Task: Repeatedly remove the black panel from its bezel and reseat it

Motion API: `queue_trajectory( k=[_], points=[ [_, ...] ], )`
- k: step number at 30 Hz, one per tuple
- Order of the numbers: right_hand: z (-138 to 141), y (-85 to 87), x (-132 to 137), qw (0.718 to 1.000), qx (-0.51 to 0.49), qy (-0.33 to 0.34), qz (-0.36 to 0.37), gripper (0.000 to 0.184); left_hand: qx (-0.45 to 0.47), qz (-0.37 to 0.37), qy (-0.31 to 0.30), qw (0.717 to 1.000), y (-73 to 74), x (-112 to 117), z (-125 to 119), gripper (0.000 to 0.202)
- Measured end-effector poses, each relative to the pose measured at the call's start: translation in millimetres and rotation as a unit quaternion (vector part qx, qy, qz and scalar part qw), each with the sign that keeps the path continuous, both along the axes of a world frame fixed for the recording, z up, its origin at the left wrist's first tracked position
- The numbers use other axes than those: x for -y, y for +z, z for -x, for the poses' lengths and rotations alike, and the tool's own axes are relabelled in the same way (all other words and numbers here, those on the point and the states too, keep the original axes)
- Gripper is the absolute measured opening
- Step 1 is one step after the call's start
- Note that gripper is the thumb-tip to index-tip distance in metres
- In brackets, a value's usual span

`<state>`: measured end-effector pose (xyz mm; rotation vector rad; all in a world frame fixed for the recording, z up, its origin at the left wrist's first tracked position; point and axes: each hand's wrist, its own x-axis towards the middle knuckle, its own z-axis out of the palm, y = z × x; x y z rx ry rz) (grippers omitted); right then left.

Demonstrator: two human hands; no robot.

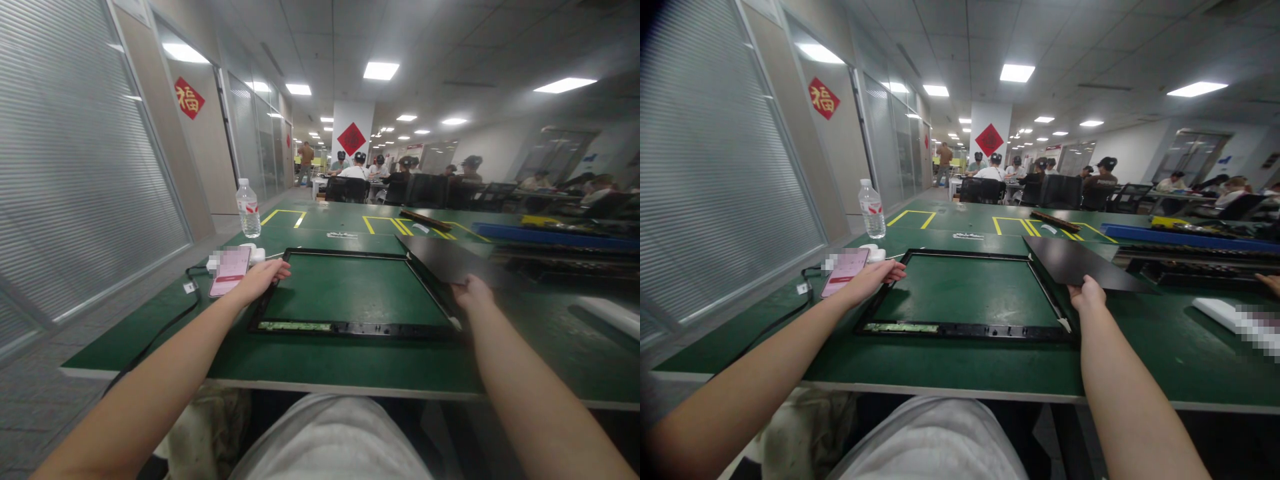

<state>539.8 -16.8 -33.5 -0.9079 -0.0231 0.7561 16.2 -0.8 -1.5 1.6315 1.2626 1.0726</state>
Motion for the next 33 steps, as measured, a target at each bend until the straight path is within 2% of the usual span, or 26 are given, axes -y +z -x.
queue_trajectory(
  k=[13,21,28,33],
  points=[
    [0,-0.7,-1,1.0,0.007,0.004,-0.014,0.028,-0.018,-0.013,-0.009,1.0,-2.8,-1,1,0.051],
    [0,-0.1,-1,1.0,0.005,0.003,-0.012,0.023,-0.024,-0.013,-0.009,1.0,-2.6,-1,1,0.053],
    [7,7.0,2,1.0,0.024,-0.014,-0.006,0.023,-0.032,-0.022,-0.011,0.999,-0.8,1,0,0.053],
    [19,19.7,7,0.998,0.05,-0.016,-0.022,0.017,-0.052,-0.037,-0.017,0.998,1.6,4,0,0.049]
  ],
)
